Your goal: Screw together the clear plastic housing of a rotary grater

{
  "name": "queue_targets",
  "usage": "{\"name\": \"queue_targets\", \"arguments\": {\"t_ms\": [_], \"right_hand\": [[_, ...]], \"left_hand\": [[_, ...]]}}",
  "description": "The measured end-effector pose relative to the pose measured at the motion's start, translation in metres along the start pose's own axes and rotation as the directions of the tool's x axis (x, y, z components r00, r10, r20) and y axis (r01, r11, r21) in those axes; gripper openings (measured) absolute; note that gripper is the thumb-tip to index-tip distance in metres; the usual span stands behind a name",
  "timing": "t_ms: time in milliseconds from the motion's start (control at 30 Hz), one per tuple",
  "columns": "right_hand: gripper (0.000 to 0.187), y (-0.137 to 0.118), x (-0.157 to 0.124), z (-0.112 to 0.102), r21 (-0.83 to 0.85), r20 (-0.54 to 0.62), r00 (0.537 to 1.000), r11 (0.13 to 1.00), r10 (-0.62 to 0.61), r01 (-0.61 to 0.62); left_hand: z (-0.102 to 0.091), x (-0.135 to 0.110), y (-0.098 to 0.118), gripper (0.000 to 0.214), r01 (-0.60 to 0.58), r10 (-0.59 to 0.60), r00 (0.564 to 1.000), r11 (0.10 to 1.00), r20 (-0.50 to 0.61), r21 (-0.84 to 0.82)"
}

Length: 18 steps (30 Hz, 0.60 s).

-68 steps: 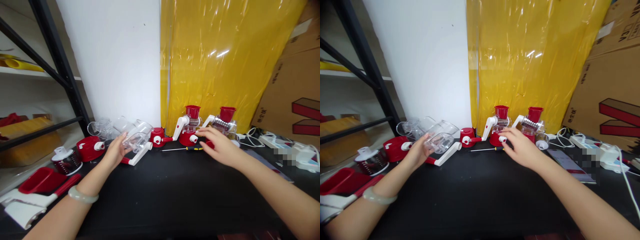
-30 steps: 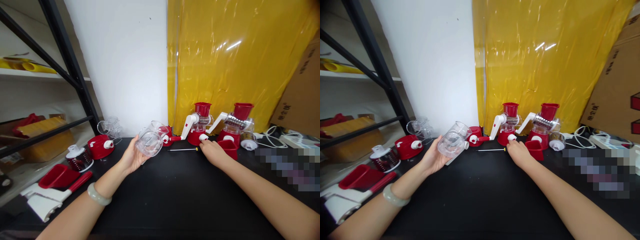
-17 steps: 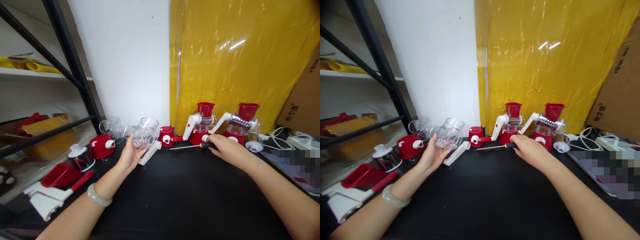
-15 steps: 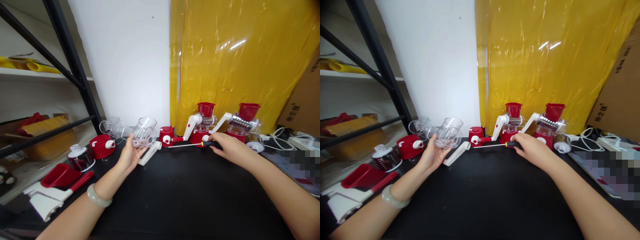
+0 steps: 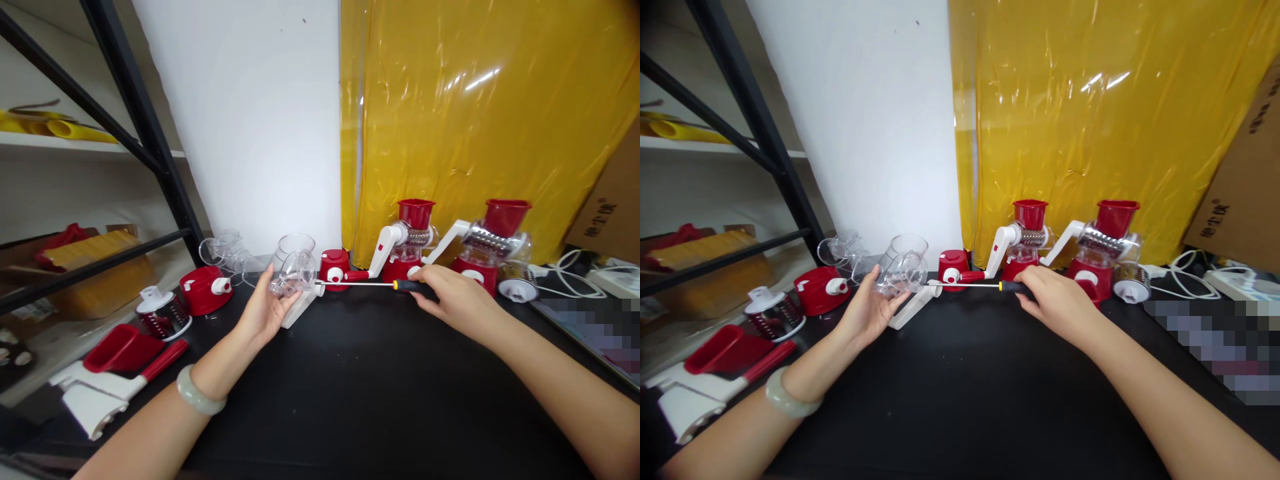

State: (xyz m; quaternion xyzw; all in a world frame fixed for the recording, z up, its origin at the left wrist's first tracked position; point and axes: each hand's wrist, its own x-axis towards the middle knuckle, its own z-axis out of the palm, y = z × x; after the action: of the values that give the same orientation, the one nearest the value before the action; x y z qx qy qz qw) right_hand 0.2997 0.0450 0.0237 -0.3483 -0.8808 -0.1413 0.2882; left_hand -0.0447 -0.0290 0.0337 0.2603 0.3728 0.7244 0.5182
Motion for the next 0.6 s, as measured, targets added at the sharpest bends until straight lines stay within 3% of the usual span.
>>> {"name": "queue_targets", "arguments": {"t_ms": [200,433,600], "right_hand": [[0.011,-0.0051,-0.0004,0.0009,-0.015,-0.003,1.000,1.000,-0.014,0.014],[0.012,-0.0076,-0.0012,0.0041,0.010,0.000,0.998,0.998,-0.062,0.062],[0.014,-0.0002,-0.0007,0.0065,0.158,0.035,0.998,0.986,-0.054,0.048]], "left_hand": [[0.0010,0.0003,-0.0015,0.036,0.007,-0.007,1.000,1.000,-0.023,0.001],[0.0025,-0.0026,-0.0065,0.035,0.045,-0.046,0.999,0.999,0.025,0.016],[0.0027,-0.0031,-0.0074,0.033,0.057,-0.057,0.998,0.998,0.026,0.020]]}}
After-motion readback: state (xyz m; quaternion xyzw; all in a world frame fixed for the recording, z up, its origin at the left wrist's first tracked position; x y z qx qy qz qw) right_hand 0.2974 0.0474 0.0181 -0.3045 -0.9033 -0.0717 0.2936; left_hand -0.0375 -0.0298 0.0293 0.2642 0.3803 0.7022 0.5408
